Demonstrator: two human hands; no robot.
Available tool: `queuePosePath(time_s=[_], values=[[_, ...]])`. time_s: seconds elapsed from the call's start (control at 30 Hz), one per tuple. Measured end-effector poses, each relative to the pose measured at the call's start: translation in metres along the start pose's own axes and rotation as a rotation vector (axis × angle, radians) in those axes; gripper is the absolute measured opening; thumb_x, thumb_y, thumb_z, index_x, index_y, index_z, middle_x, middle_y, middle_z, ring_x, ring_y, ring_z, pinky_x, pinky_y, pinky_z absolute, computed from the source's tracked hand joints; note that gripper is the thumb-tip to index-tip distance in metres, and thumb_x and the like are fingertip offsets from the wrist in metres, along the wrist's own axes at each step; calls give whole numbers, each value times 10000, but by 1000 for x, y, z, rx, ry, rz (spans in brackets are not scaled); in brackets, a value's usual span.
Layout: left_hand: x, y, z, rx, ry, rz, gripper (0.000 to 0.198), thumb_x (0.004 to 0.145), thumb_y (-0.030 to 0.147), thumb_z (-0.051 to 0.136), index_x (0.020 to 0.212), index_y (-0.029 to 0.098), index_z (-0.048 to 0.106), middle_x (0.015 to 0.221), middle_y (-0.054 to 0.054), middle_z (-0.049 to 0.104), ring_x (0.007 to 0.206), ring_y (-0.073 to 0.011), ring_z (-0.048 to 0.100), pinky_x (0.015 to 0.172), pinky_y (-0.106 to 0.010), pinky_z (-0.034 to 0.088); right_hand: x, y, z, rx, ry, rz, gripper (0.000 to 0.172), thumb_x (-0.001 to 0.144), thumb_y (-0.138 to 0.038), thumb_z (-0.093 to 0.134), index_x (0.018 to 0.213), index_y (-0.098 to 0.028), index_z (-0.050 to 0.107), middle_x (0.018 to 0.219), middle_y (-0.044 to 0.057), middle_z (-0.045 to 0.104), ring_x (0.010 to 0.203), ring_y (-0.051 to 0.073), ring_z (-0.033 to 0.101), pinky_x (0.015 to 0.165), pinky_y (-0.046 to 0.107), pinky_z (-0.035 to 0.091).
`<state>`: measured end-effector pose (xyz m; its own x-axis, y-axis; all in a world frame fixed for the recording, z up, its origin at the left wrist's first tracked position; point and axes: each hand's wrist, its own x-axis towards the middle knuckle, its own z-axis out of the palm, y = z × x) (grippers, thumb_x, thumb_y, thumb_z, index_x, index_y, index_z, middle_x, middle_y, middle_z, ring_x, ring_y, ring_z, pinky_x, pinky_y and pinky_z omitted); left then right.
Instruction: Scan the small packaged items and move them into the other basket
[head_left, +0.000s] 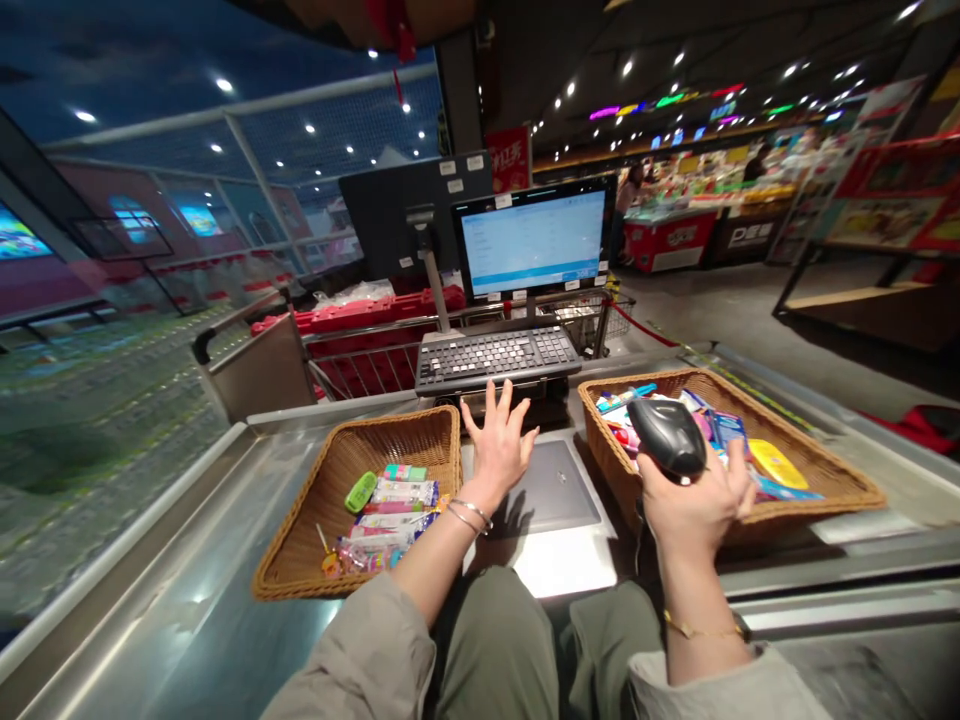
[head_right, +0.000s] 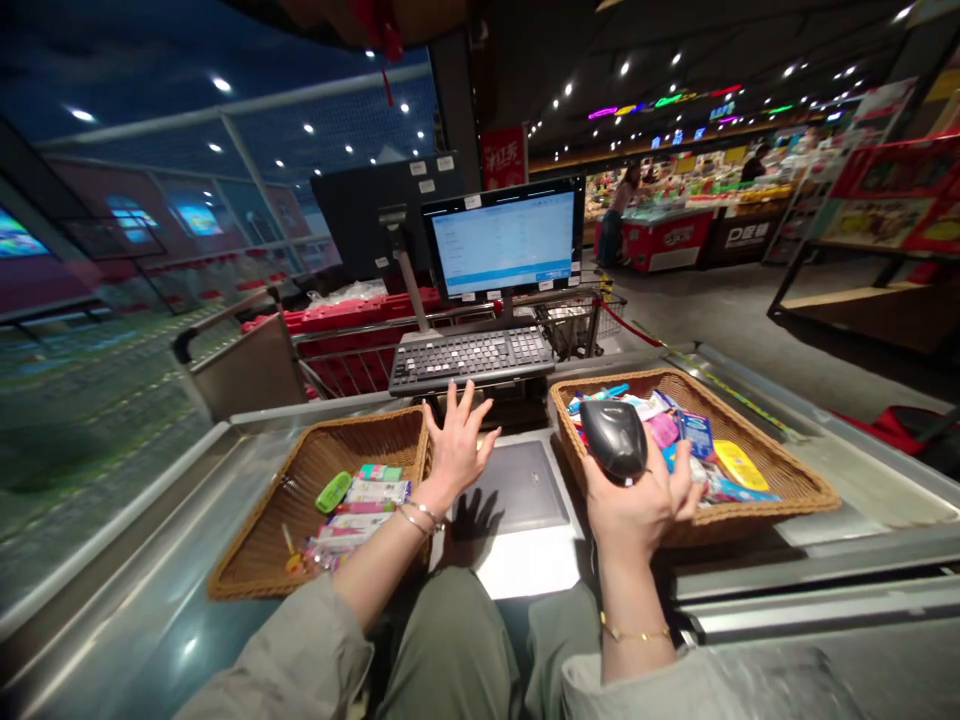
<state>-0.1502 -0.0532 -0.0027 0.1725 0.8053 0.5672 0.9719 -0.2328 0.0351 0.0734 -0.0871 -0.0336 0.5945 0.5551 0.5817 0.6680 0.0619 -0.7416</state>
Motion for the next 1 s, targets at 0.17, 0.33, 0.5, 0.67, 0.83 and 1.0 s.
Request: queuePosePath(time_s=[0.17,0.33,0.5,0.67,0.83,1.0], values=[[-16,-28,-13,32,-21,-65,471,986,411,544,1430,260,579,1683,-106,291,1591,-337,140,1228,-738,52,-16,-24,10,68,-38,-59,709,733,-527,676,1320,-129,644,1339,223,633,1424,403,426,1192,657,212],[-32,-64,-22,96,-56,-106,500,976,403,564,1450,246,551,1698,-114,246,1596,-341,116,1220,-744,67,-34,-39,22,98,-171,-110,703,750,-514,660,1337,-128,631,1360,216,634,1466,390,376,1209,669,170],[-52,-107,-29,162,-111,-158,508,964,390,587,1449,248,541,1703,-108,249,1595,-340,139,1216,-748,85,-49,-50,34,121,-251,-148,701,743,-507,659,1351,-160,627,1355,172,654,1481,377,365,1213,652,161],[-69,-144,-36,214,-196,-205,507,960,369,595,1444,231,544,1698,-136,262,1596,-337,136,1221,-738,91,-61,-58,44,104,-300,-179,678,729,-531,657,1310,-182,648,1405,169,620,1470,377,381,1203,658,160],[-83,-174,-42,238,-307,-206,511,949,327,605,1447,224,548,1697,-152,253,1593,-348,146,1214,-744,98,-72,-66,50,117,-342,-200,656,758,-524,618,1320,-186,633,1377,146,651,1484,373,363,1203,681,142],[-96,-196,-41,255,-387,-171,481,940,304,607,1413,218,582,1674,-165,315,1586,-350,180,1212,-749,60,-77,-70,55,112,-356,-216,639,749,-526,619,1288,-184,656,1368,139,663,1480,382,368,1203,687,139]])
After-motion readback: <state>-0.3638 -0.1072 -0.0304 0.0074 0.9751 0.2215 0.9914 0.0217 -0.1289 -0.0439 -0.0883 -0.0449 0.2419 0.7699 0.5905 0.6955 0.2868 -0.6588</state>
